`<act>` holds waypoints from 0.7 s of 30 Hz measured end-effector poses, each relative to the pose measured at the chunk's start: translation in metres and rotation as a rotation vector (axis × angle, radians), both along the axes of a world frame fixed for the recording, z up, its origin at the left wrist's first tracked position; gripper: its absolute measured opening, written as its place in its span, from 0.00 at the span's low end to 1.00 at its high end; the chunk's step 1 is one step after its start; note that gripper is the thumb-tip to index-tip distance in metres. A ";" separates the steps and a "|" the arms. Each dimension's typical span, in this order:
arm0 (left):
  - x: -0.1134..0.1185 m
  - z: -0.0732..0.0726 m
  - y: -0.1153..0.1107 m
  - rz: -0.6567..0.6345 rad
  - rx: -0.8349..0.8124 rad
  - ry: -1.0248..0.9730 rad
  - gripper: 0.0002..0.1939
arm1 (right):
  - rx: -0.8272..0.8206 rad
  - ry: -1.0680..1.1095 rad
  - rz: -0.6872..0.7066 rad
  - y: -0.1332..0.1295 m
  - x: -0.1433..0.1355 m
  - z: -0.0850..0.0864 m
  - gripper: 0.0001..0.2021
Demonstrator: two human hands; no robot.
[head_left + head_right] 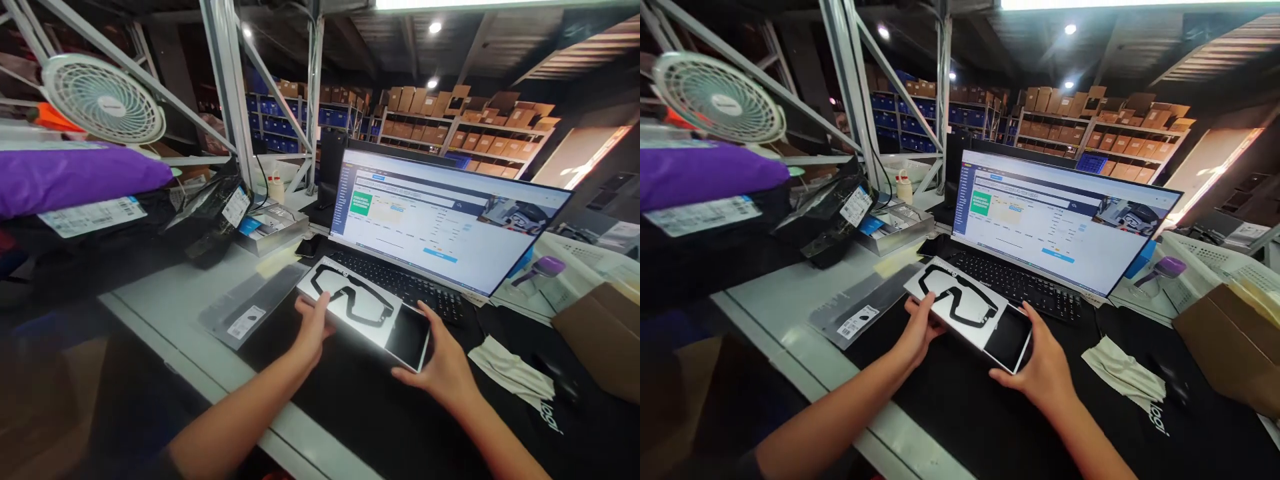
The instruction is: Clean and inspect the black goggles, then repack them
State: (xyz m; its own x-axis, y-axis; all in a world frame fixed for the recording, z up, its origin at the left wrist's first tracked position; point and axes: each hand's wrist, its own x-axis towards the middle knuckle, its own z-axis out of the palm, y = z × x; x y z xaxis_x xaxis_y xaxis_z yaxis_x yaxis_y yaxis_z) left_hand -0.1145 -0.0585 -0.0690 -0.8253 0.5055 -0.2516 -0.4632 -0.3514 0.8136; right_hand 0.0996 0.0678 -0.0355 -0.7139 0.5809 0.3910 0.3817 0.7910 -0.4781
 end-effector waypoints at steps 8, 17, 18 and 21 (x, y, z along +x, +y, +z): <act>0.033 -0.007 -0.004 -0.213 0.021 0.092 0.25 | -0.274 0.168 -0.025 -0.027 -0.018 -0.023 0.74; 0.026 0.004 -0.012 -0.251 0.188 0.391 0.50 | -0.710 0.497 0.238 0.005 -0.002 -0.005 0.60; 0.028 0.001 -0.015 -0.329 0.177 0.396 0.56 | -0.771 0.511 0.308 0.005 0.000 -0.005 0.60; 0.035 -0.019 -0.024 -0.559 0.129 0.413 0.69 | -0.870 0.490 0.467 -0.005 -0.002 -0.011 0.59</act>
